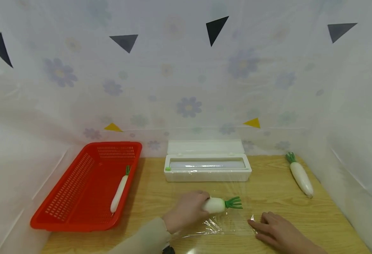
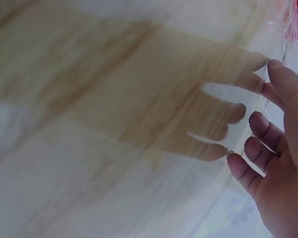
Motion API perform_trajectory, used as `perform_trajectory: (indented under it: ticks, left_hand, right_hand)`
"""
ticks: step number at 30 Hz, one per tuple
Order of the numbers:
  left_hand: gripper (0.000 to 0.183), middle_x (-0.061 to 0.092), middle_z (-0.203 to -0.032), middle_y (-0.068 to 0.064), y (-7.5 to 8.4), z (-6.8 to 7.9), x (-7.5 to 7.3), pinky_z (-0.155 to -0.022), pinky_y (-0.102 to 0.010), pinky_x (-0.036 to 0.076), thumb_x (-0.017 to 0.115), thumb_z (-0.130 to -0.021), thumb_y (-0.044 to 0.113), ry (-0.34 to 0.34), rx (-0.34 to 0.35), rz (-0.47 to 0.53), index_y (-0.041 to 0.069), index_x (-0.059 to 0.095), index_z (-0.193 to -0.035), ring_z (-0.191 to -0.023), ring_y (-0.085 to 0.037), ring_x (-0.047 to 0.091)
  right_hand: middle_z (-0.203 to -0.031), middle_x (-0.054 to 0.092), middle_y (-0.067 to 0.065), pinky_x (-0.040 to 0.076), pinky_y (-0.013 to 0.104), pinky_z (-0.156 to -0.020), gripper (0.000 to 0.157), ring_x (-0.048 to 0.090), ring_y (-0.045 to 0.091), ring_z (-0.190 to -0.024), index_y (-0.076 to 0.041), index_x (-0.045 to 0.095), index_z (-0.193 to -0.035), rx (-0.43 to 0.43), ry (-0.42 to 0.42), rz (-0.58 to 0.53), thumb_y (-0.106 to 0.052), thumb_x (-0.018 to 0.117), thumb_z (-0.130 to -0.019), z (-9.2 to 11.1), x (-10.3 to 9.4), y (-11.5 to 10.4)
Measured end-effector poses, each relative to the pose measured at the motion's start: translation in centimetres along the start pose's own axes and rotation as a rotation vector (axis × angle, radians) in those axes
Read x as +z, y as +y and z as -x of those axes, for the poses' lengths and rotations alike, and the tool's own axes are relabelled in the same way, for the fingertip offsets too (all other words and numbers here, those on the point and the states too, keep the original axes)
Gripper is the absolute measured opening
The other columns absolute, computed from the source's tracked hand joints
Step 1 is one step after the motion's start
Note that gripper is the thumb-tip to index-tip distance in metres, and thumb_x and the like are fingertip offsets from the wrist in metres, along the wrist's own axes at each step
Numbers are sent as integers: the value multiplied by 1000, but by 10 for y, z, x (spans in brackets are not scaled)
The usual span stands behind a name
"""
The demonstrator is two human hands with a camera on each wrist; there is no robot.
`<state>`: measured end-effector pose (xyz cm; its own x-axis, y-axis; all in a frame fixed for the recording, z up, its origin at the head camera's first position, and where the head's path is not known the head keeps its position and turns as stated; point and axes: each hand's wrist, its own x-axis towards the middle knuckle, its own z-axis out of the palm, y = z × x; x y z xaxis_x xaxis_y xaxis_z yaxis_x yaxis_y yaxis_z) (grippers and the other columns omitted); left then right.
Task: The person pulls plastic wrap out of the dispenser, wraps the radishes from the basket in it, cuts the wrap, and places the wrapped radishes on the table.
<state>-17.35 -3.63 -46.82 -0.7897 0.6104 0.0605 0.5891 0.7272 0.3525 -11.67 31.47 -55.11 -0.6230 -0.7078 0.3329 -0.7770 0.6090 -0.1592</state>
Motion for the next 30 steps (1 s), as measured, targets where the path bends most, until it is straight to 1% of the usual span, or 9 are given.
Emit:
perform_trajectory:
  ticks: [4, 7, 11, 16, 21, 24, 27, 30]
  left_hand:
    - [37, 72, -110, -2, 4, -7, 15, -82, -27, 54, 84, -85, 22, -6, 28, 1, 11, 71, -118, -92, -11, 65]
    - [36, 72, -109, -1, 6, -12, 21, -82, -26, 54, 82, -86, 20, -2, 44, 5, 11, 71, -119, -93, -11, 65]
    - [34, 71, -108, 0, 11, -16, 24, -82, -26, 54, 80, -86, 18, 12, 47, 1, 11, 71, -119, -92, -11, 64]
    - [29, 71, -103, -1, 12, -16, 27, -78, -26, 53, 81, -85, 17, 15, 40, -22, 11, 73, -112, -89, -12, 64]
    - [27, 70, -98, 0, 11, -16, 30, -72, -24, 51, 81, -82, 15, 31, 35, -49, 11, 72, -107, -84, -11, 63]
    - [25, 69, -97, 1, 10, -16, 31, -71, -23, 51, 82, -82, 16, 39, 36, -65, 12, 72, -105, -84, -10, 62]
    - [22, 68, -94, 2, 8, -15, 36, -69, -23, 50, 82, -82, 17, 59, 49, -86, 14, 71, -100, -82, -9, 62]
    - [21, 68, -92, 3, 6, -15, 38, -67, -23, 48, 81, -81, 17, 86, 67, -100, 15, 70, -99, -81, -9, 62]
  right_hand:
    - [-92, 42, -25, 31, 14, -63, 42, 29, -10, -76, -17, 71, -135, 27, -25, -31, -30, 75, -96, -1, -1, -2]
    - [-91, 42, -25, 31, 13, -62, 42, 29, -10, -76, -16, 71, -136, 30, -29, -49, -30, 75, -96, -1, -2, -3]
    - [-90, 40, -25, 31, 13, -60, 43, 29, -10, -75, -17, 70, -138, 58, -48, -67, -31, 74, -98, 0, -5, -4]
    - [-90, 40, -25, 32, 15, -60, 43, 29, -10, -74, -17, 69, -139, 79, -69, -83, -31, 72, -99, 0, -5, -4]
    - [-90, 38, -25, 32, 14, -61, 42, 29, -10, -75, -18, 70, -137, 67, -56, -72, -31, 73, -98, -1, -5, -4]
    - [-91, 38, -25, 32, 13, -61, 41, 29, -10, -75, -18, 70, -137, 54, -50, -72, -31, 73, -98, -1, -4, -3]
    - [-91, 39, -25, 32, 13, -61, 41, 29, -9, -76, -18, 70, -137, 43, -51, -68, -31, 74, -98, -1, -3, -3]
    - [-92, 40, -24, 34, 14, -61, 40, 31, -9, -77, -19, 70, -136, 50, -59, -56, -32, 73, -98, -2, -4, -3]
